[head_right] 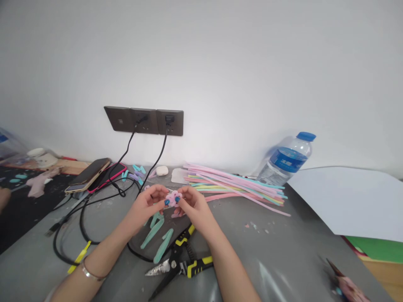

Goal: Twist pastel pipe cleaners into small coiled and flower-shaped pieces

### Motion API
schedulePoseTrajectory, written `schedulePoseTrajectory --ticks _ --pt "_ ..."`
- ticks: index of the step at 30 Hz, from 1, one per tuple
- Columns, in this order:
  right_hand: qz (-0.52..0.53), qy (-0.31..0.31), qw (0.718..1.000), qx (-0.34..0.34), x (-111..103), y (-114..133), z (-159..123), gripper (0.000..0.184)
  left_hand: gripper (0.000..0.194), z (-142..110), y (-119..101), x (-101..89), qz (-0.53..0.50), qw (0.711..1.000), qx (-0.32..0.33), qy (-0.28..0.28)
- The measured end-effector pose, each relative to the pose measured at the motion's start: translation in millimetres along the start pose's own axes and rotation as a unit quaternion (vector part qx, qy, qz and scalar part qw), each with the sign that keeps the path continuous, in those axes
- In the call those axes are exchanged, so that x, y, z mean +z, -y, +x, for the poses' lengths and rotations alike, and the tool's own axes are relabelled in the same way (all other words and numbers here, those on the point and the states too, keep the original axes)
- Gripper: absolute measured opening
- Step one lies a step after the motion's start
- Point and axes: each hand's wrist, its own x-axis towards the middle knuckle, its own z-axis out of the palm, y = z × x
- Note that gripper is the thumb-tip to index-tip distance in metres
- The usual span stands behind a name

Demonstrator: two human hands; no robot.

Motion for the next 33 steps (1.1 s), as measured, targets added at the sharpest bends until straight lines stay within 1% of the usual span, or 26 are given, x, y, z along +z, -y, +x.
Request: schedulePoseTrajectory --ticks 2,4,8,11,15,18,22,25,27,30,33 --pt "0.010 -0.007 1.000 0.007 0 1 0 0.034 0.024 0 1 1.2 -0.020 1.000 -0.001 -0.002" --pt "0.016 -0.005 1.000 0.013 1 2 -1 0.035 0.023 0 2 2.7 -0.029 1.000 0.002 -0.005" --pt "0.010 0.019 1.000 0.011 1 1 -1 0.036 0.016 -1 4 4.7 -0.026 0.999 0.016 -0.022" --pt "-0.003 0.022 1.000 0.013 1 1 -1 0.035 0.015 -1 5 4.5 -0.016 0.999 0.022 -0.032" --pt "-0.011 0.026 0.999 0.015 1 1 -1 0.035 0.010 0 6 2.5 0.021 0.997 0.068 -0.027" --pt "-0.015 0.034 0.999 0.000 0 2 -1 0.035 0.007 -1 5 0.7 0.042 0.994 0.097 -0.021" --pt "-0.033 0.023 0.999 -0.030 -3 3 -1 0.034 0.004 -3 1 -1.0 0.056 0.991 0.120 -0.001" --pt "-0.037 -0.001 0.998 -0.052 -4 4 -1 0.030 0.009 -4 -2 -1.5 0.057 0.990 0.129 0.014" --pt "-0.033 0.011 0.998 -0.050 -4 5 -2 0.027 0.010 -5 -4 -1.4 0.057 0.990 0.130 0.019" --pt "-0.021 0.046 0.998 -0.030 -3 7 -3 0.025 0.004 -5 -6 -1.2 0.073 0.988 0.132 0.039" --pt "-0.005 0.043 0.999 -0.023 -2 8 -4 0.023 0.007 -6 -6 -1.5 0.087 0.983 0.145 0.077"
